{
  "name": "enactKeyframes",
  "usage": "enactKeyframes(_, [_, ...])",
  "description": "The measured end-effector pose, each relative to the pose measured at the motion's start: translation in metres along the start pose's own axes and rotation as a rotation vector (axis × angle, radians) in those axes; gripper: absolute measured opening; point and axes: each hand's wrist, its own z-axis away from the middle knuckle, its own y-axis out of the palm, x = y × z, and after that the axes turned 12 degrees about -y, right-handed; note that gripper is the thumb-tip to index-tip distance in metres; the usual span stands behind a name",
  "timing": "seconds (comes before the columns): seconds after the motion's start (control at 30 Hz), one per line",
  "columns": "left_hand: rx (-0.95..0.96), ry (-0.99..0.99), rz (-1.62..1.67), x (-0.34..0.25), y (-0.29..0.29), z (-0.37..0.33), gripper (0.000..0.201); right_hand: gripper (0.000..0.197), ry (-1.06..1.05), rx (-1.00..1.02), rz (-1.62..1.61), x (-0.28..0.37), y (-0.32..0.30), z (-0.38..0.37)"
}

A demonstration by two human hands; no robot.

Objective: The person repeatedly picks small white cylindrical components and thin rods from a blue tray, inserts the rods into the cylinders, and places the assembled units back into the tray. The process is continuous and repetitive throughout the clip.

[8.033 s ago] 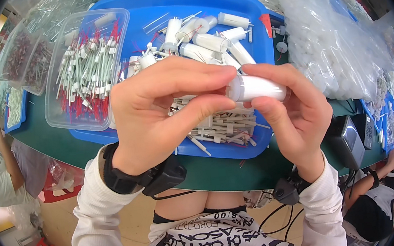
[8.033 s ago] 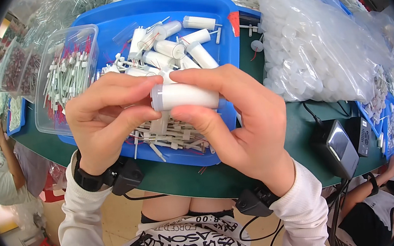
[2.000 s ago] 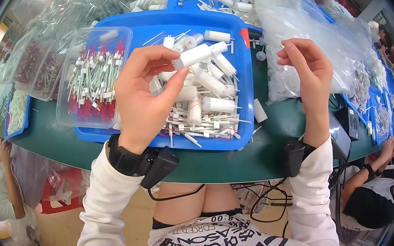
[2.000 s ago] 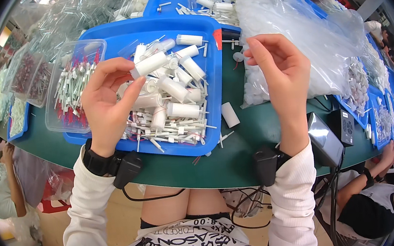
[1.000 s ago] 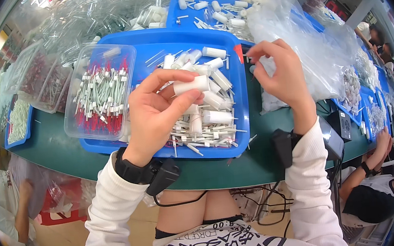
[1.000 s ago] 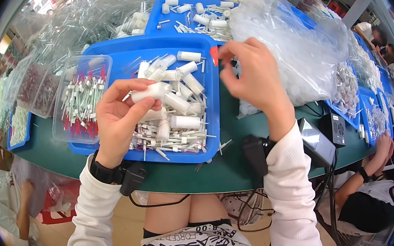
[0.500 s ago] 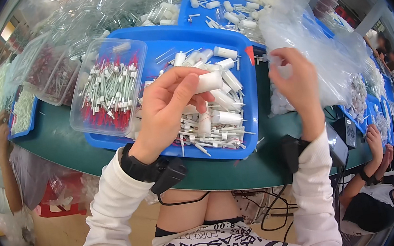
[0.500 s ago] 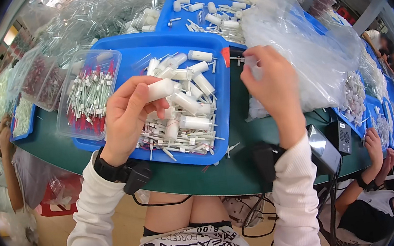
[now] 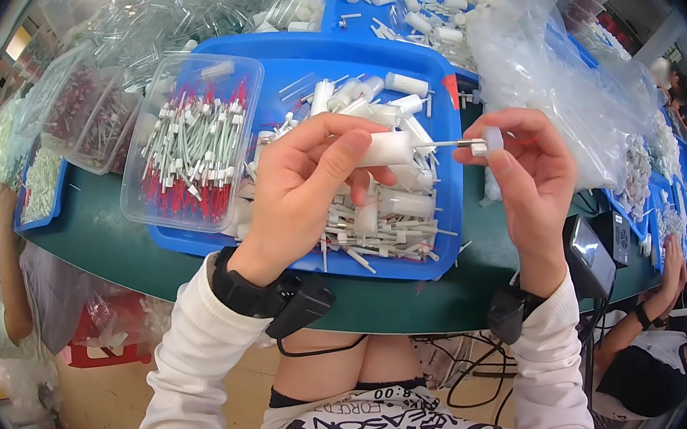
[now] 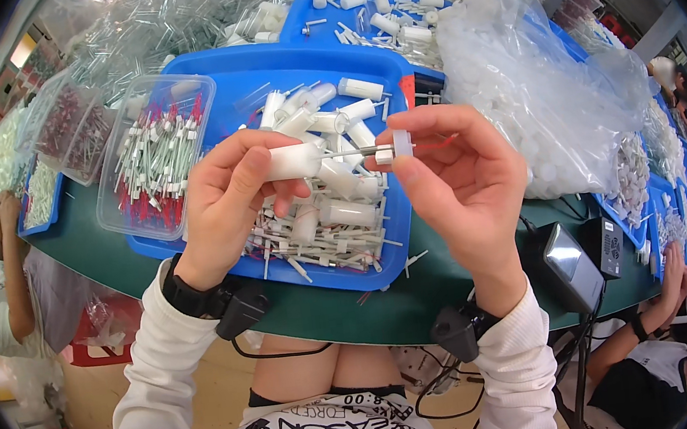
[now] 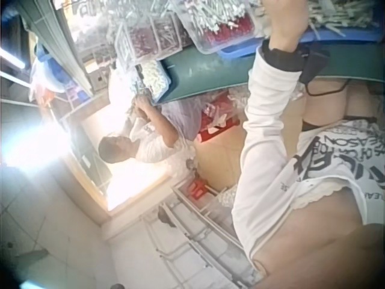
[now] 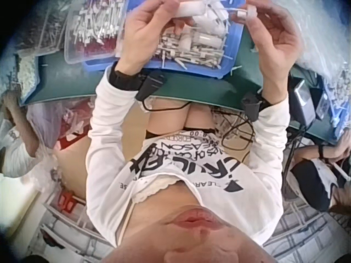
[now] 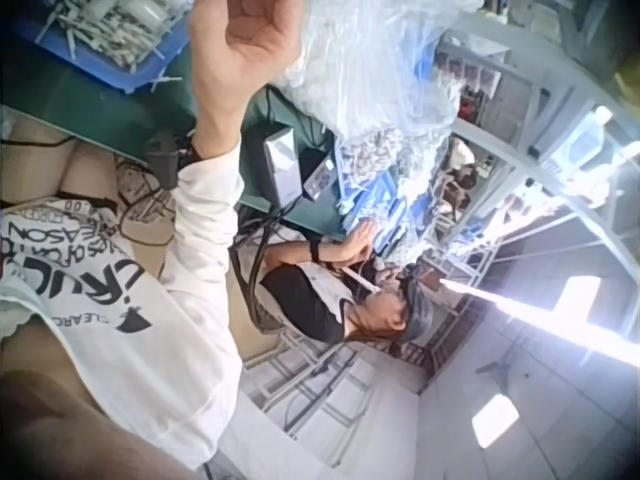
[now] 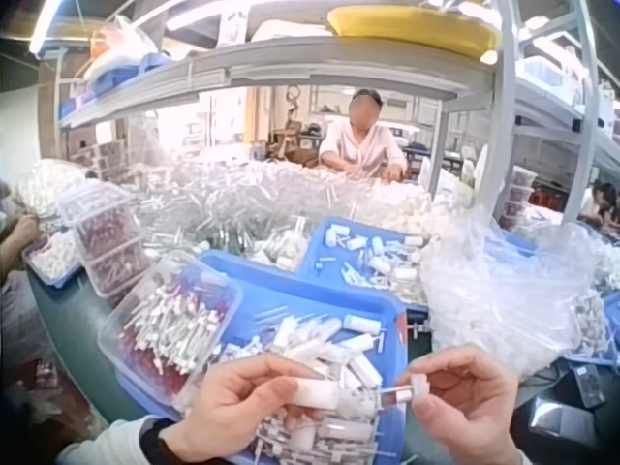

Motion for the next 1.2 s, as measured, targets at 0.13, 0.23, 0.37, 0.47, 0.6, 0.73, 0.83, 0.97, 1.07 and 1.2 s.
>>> enactKeyframes(0.13, [-0.017, 0.019, -0.103, -0.003, 0.006, 0.001, 0.026, 0.027, -0.002, 0.063, 0.044, -0.003, 0.003, 0.003])
enactKeyframes(0.23, [-0.007, 0.007, -0.106, -0.002, 0.004, 0.0, 0.024, 0.027, 0.025, 0.111, 0.112, -0.004, 0.008, 0.005])
enactKeyframes(0.37, [0.045, -0.085, -0.107, -0.004, 0.001, 0.004, 0.022, 0.023, 0.034, 0.003, 0.15, -0.005, 0.011, 0.006])
enactKeyframes(0.47, [0.039, -0.014, -0.138, -0.002, 0.007, 0.006, 0.023, 0.019, 0.041, -0.076, 0.169, -0.006, 0.012, 0.008])
enactKeyframes(0.6, [0.0, -0.001, -0.187, 0.001, 0.014, 0.005, 0.023, 0.016, 0.061, -0.178, 0.197, -0.006, 0.019, 0.009])
enactKeyframes(0.73, [0.033, -0.049, -0.231, 0.0, 0.011, 0.006, 0.023, 0.015, -0.019, -0.22, 0.325, -0.007, 0.027, 0.013])
enactKeyframes(0.83, [0.028, -0.063, -0.251, 0.0, 0.011, 0.006, 0.023, 0.016, -0.06, -0.186, 0.303, -0.011, 0.023, 0.016])
enactKeyframes(0.97, [0.034, -0.044, -0.258, 0.003, 0.011, 0.007, 0.023, 0.014, -0.07, -0.119, 0.307, -0.013, 0.023, 0.017])
enactKeyframes(1.07, [0.083, -0.066, -0.369, -0.003, 0.01, 0.007, 0.027, 0.011, -0.038, -0.127, 0.331, -0.014, 0.024, 0.019])
enactKeyframes(1.2, [0.022, 0.064, -0.438, 0.003, 0.014, 0.005, 0.027, 0.009, -0.02, -0.174, 0.329, -0.017, 0.03, 0.021])
